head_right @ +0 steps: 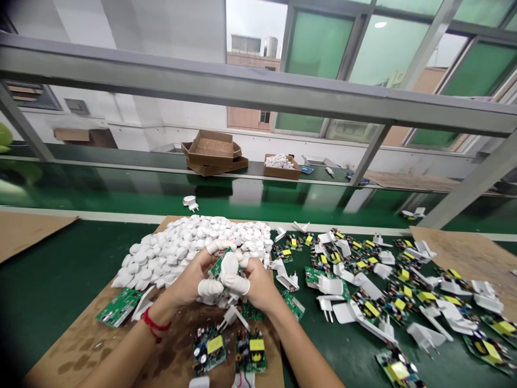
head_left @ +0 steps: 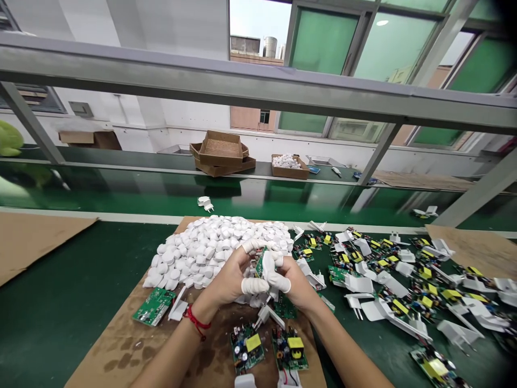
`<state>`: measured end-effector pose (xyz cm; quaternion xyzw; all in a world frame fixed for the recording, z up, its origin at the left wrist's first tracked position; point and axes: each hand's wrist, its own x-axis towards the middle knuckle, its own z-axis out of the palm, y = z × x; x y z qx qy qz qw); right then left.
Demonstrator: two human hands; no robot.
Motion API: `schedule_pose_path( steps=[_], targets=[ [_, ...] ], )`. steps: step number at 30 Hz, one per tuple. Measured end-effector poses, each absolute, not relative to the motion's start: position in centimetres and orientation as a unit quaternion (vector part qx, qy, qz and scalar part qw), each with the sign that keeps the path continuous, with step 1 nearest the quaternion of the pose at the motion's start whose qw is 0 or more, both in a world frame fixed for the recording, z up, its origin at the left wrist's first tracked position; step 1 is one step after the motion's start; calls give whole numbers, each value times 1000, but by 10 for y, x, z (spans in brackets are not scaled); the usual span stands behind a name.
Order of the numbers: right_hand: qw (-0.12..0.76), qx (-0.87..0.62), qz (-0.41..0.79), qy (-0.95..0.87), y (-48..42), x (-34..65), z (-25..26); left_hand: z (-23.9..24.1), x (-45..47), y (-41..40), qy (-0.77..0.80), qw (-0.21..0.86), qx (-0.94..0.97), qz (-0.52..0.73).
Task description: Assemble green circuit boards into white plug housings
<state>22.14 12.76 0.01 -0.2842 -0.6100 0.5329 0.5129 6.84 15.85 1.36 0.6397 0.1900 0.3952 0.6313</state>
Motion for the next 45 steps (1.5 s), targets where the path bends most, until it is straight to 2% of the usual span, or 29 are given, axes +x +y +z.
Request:
schedule_pose_path(
  steps=[5,13,16,20,25,30,40,45],
  targets=[
    [493,-279,587,-579,127,228,-8,20,63,155,194,604,688,352],
    [486,-291,629,-532,123,226,-8,31,59,152,190,491,789,316],
    [493,-307,609,-540,123,226,-3,32,61,149,209,510,767,329],
    [536,-351,512,-573,126,228,-8,27,64,152,252,587,643,422],
    [563,-434,215,-670,126,225,-17,18,67,163,285,570,565,524],
    [565,-394,122,-715,125,224,-12,14,71,167,315,569,565,508],
    [611,-505,238,-561,132,238,-11,16,61,167,380,403,701,448],
    [589,-509,331,-533,139,243,-12,16,58,162,274,194,867,368]
  ],
)
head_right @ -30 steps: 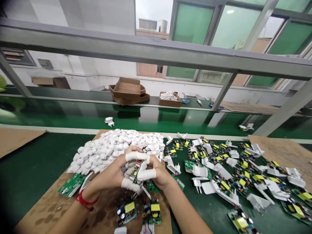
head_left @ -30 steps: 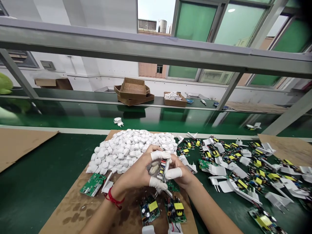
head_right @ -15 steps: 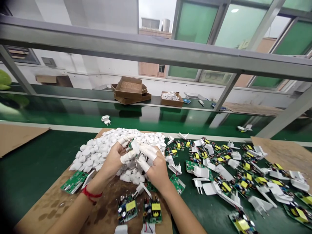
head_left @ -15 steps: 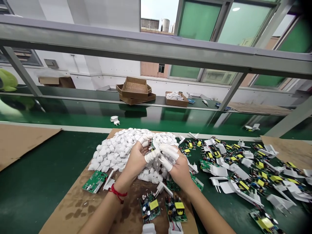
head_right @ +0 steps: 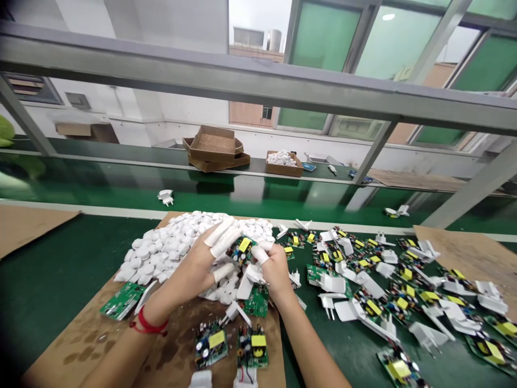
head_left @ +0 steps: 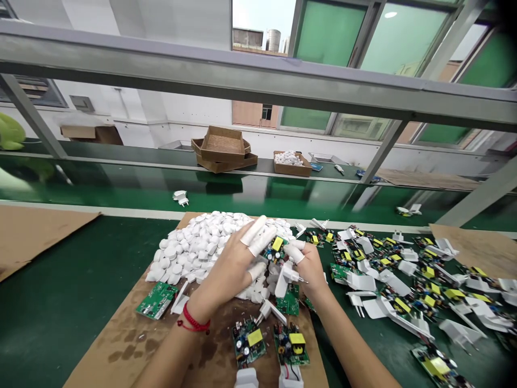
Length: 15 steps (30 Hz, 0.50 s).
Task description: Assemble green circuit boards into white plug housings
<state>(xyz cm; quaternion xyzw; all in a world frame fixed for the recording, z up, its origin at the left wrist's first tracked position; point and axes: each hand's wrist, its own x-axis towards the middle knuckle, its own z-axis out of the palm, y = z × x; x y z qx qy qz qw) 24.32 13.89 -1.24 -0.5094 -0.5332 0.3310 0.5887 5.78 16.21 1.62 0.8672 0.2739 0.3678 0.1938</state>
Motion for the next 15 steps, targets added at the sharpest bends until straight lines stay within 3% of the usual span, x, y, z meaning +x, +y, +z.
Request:
schedule_pose_path(
  steps=[2,4,6,10,12,15],
  targets=[
    [572,-504,357,-539,139,241,-14,17,59,160,239,175,899,321],
    [562,-499,369,-547,139,238,-15,19,60,158,243,265,870,336],
    [564,-494,363,-554,139,236,-16,21,60,158,268,348,809,389],
    [555,-479,320,-600,135,230,-14,26,53,168,327,401,662,542],
    [495,-470,271,-679,131,224,-15,28,48,175,327,432,574,614],
    [317,-447,148,-823,126,215,-18,29,43,183,310,481,462,678]
  ],
)
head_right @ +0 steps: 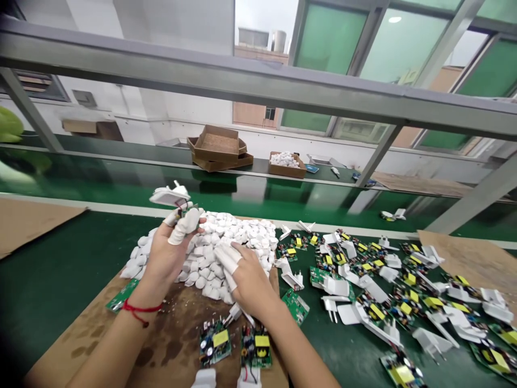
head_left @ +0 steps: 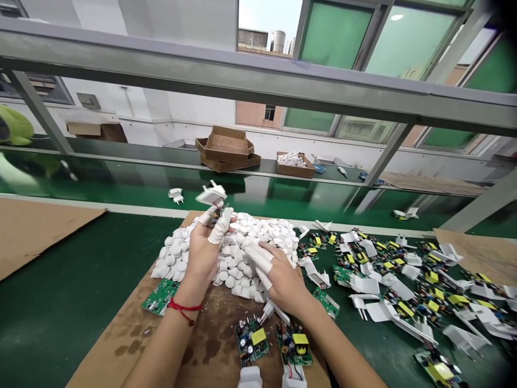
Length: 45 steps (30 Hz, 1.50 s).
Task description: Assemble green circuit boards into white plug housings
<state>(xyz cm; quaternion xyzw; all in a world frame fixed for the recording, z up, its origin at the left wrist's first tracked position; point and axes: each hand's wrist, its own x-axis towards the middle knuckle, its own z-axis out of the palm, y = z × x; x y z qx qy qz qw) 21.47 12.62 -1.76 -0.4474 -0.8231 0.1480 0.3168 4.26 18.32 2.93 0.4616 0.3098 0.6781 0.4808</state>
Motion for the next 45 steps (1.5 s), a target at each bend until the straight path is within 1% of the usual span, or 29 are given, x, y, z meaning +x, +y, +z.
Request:
schedule_pose_path(
  steps=[1,2,3,4,8,15,20,28,34,37,41,45],
  targets=[
    [262,-441,112,-851,126,212,-19,30,42,185,303,497,435,687],
    [228,-438,88,-865,126,210,-21,30,42,185,296,512,414,692],
    [213,-436,72,-872,127,209,-22,30,42,186,290,527,398,693],
    [216,-435,61,-872,128,208,-24,30,42,186,284,539,388,691],
    [274,-438,39,-855,131,206,-27,29,45,183,272,579,376,670],
    [288,-465,21,-837,131,205,-27,31,49,178,261,611,379,644],
    [276,-453,27,-847,134,212,-24,28,50,179,276,622,386,623],
    [234,-463,1,-855,132,215,-23,21,53,177,286,617,440,587],
    [229,-485,10,-844,136,215,-21,20,55,177,293,611,463,572],
    [245,-505,30,-827,136,217,-23,19,55,178,300,603,472,568],
    [287,-522,77,-800,135,218,-27,16,54,180,309,588,493,562],
    [370,-532,142,-748,138,217,-30,14,53,180,324,554,540,545]
  ],
)
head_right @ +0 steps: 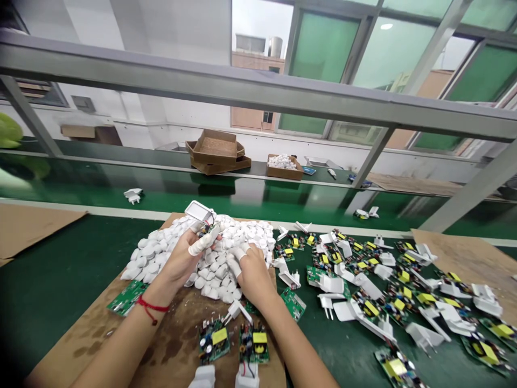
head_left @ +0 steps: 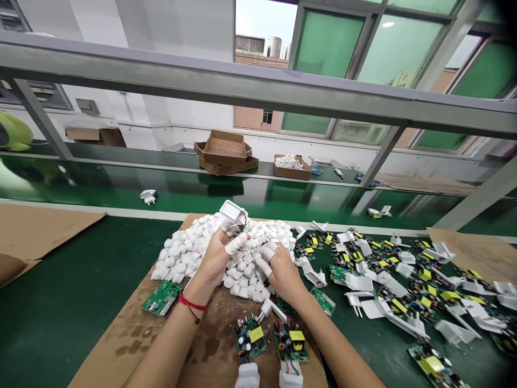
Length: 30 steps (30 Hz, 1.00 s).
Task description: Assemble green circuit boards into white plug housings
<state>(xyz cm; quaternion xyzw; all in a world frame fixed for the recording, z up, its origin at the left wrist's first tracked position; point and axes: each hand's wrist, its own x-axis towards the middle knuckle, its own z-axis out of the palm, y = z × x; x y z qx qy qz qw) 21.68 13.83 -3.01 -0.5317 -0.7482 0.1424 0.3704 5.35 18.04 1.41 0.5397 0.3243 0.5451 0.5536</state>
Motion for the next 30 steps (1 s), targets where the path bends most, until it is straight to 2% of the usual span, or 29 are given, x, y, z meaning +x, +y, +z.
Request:
schedule_pose_path(
  steps=[8,11,17,24,30],
  targets=[
    [642,-473,320,-512,151,239,-19,23,47,174,343,364,748,436],
    [698,-408,383,-447,150,248,-12,22,47,172,330,317,802,383],
    [692,-330,457,-451,142,243,-9,23,49,167,317,335,826,324],
    [634,-291,474,-538,141,244,-15,26,50,161,252,443,806,299],
    [598,-281,495,-564,136,243,-13,28,51,160,180,582,735,296]
  ],
)
